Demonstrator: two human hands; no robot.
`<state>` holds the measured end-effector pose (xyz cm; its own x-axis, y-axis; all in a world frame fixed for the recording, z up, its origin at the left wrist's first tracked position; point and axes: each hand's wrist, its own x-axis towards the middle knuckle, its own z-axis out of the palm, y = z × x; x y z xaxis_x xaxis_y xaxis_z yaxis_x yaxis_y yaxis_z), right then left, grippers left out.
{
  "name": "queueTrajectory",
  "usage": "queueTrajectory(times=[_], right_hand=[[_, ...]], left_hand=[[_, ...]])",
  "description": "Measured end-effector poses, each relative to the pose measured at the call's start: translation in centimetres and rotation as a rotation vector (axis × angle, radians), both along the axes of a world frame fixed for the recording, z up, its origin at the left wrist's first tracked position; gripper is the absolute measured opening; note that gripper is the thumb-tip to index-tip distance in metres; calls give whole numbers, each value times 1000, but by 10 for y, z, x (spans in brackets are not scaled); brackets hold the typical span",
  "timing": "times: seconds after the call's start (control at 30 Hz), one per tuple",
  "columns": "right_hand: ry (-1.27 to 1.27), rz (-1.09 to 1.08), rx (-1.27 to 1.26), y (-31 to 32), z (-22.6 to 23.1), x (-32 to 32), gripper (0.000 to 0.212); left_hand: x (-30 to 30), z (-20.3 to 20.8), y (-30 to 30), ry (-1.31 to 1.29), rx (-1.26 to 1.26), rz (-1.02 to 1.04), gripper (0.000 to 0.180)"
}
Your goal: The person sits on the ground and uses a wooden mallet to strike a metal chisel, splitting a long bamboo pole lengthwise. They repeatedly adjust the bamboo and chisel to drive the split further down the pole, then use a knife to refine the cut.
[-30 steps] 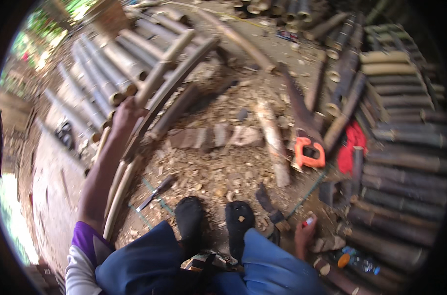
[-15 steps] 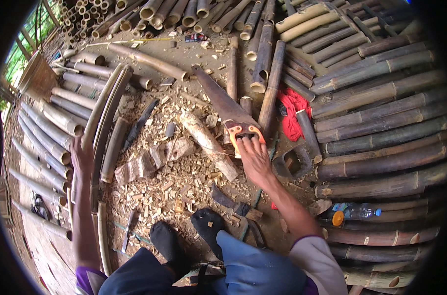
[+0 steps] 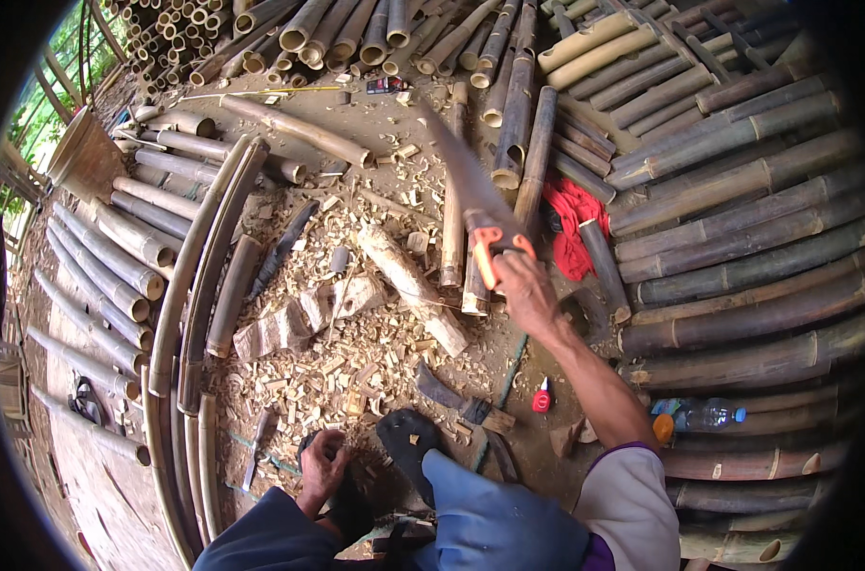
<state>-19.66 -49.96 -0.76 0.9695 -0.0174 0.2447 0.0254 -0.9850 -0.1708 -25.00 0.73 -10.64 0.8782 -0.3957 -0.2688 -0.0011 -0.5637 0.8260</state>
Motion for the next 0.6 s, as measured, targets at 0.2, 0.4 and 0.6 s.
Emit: queueTrajectory(times=[0.2, 0.4, 0.6], right_hand=[[-202, -302, 100, -82, -6, 38, 20], [91, -748, -195, -153, -48, 22, 23], [181, -770, -65, -77, -29, 68, 45]], left_hand=[[36, 20, -12, -169, 69, 23, 30], [192, 50, -108, -549, 151, -56, 41], [270, 31, -154, -322, 468, -317, 33]])
